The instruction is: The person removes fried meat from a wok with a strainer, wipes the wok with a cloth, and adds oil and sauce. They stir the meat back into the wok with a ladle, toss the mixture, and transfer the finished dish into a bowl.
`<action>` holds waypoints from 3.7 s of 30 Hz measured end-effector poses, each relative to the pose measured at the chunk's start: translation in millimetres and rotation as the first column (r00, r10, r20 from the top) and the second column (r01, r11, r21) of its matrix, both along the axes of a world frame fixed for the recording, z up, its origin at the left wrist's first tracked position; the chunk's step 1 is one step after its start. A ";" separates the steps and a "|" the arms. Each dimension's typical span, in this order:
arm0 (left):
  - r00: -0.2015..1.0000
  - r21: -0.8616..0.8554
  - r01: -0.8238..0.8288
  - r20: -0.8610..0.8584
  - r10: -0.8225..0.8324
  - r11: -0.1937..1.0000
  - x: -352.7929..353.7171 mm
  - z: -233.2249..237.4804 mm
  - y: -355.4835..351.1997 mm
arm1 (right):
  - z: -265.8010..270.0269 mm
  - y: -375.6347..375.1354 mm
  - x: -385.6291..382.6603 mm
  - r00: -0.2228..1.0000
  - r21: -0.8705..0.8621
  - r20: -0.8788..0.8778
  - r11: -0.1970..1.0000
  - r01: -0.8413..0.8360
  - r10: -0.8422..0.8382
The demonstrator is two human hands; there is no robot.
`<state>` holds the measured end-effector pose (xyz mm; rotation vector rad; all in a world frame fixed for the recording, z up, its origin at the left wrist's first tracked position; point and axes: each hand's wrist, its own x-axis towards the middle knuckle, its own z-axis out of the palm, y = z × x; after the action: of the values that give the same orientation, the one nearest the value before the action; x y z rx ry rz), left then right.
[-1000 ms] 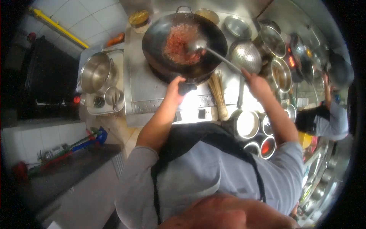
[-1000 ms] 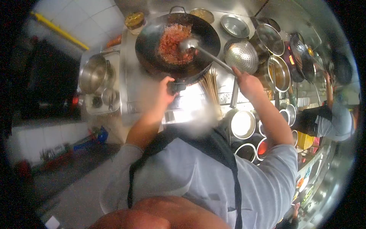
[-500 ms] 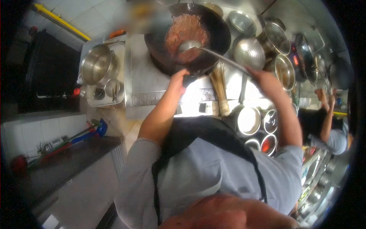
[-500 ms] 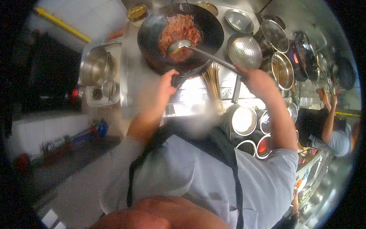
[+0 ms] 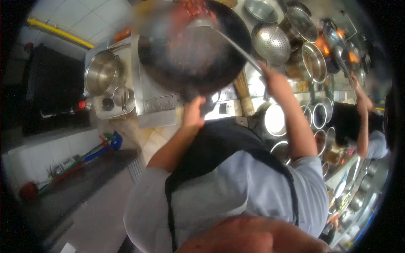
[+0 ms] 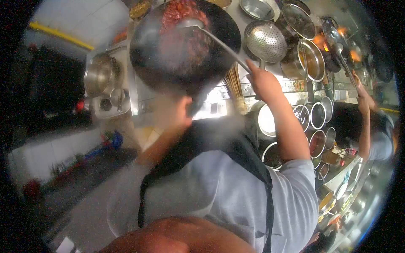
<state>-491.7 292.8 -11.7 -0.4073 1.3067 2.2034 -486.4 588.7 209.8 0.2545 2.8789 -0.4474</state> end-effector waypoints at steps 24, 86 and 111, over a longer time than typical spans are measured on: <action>0.965 0.319 -0.078 0.261 -0.008 0.945 -99.8 76.1 16.9 | 14.9 -5.5 10.0 0.963 -0.397 -0.049 0.890 0.224 -0.264; 0.980 0.190 0.031 0.188 -0.067 0.981 -43.2 86.5 22.0 | -1.6 4.8 72.2 0.988 -0.220 -0.149 0.976 0.007 -0.040; 1.000 -0.094 -0.023 -0.005 0.023 0.995 -10.2 157.5 -6.3 | 45.7 -133.2 60.1 0.840 -0.723 0.542 -0.496 0.481 0.024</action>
<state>-501.8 286.5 145.8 -0.4561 1.4187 2.1682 -426.2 455.5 255.5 0.5708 0.8357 -2.4660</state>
